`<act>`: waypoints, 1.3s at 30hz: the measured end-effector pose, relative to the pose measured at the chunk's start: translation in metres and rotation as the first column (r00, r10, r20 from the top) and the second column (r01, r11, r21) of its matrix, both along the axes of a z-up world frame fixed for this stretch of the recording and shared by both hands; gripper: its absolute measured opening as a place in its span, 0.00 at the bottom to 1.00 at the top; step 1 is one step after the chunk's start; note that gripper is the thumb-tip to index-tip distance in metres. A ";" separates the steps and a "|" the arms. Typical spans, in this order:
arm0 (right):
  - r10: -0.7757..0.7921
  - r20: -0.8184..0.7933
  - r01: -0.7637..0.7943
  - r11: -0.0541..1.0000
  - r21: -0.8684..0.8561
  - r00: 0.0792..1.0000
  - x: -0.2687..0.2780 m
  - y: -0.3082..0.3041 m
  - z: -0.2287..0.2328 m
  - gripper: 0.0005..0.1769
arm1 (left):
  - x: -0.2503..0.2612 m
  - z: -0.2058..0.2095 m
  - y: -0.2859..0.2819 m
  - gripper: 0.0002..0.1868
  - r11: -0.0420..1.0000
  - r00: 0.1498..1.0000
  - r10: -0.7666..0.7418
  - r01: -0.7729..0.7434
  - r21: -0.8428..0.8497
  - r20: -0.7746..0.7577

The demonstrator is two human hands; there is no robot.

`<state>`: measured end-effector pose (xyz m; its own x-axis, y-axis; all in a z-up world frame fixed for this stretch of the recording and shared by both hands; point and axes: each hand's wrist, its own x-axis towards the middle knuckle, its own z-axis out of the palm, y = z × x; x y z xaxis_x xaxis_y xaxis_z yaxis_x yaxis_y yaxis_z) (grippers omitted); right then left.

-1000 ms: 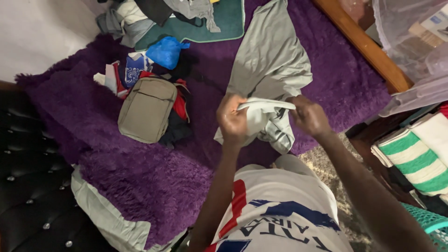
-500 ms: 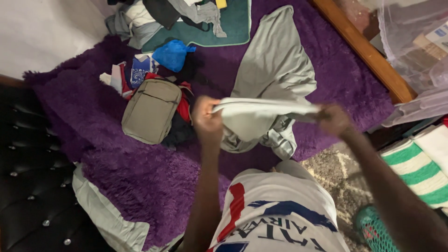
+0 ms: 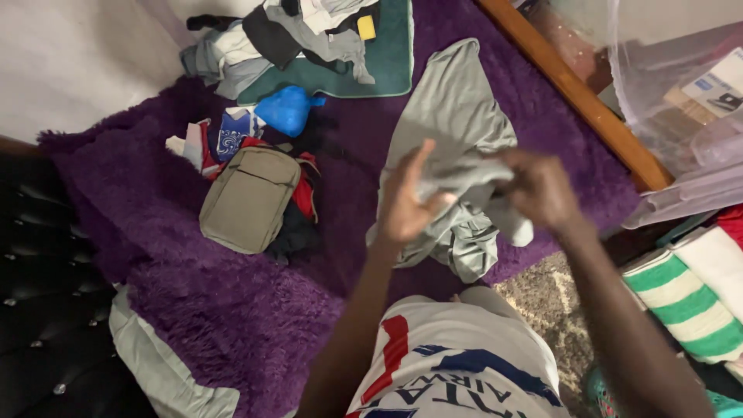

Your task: The person folds an orange cloth and places it on a stack of folded items. They then pick up a pair of black socks, fold them, and place them into a green laundry basket. Finally, they fold a light gray cloth and place it on the bed.

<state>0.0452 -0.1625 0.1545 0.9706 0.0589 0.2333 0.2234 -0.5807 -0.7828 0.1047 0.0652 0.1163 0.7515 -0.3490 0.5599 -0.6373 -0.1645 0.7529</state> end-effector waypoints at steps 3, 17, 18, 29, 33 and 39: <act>-0.074 -0.023 0.073 0.997 -0.011 0.997 -0.015 0.019 -0.016 0.21 | -0.018 -0.003 -0.021 0.30 0.989 0.987 -0.143 0.145 0.015 -0.078; -0.520 -0.020 0.502 0.834 -0.230 0.854 -0.071 0.015 -0.080 0.19 | -0.043 -0.018 -0.021 0.19 0.985 0.913 -0.126 0.163 0.062 -0.388; -0.578 -0.119 0.543 0.807 -0.235 0.807 -0.075 0.019 -0.078 0.21 | -0.045 -0.021 -0.020 0.19 0.984 0.902 -0.145 0.175 0.037 -0.408; -0.599 0.064 0.587 0.797 0.141 0.798 -0.091 0.020 -0.059 0.15 | -0.060 -0.005 -0.064 0.11 0.979 0.980 -0.176 0.184 0.087 -0.092; -0.537 0.148 0.548 0.835 -0.050 0.831 -0.096 -0.002 -0.068 0.16 | -0.071 0.006 -0.083 0.13 0.973 0.968 -0.217 0.224 0.052 -0.126; -0.507 0.115 0.518 0.810 -0.274 0.854 -0.102 -0.069 -0.093 0.22 | -0.063 0.018 -0.089 0.19 0.938 0.918 -0.322 0.343 0.056 -0.230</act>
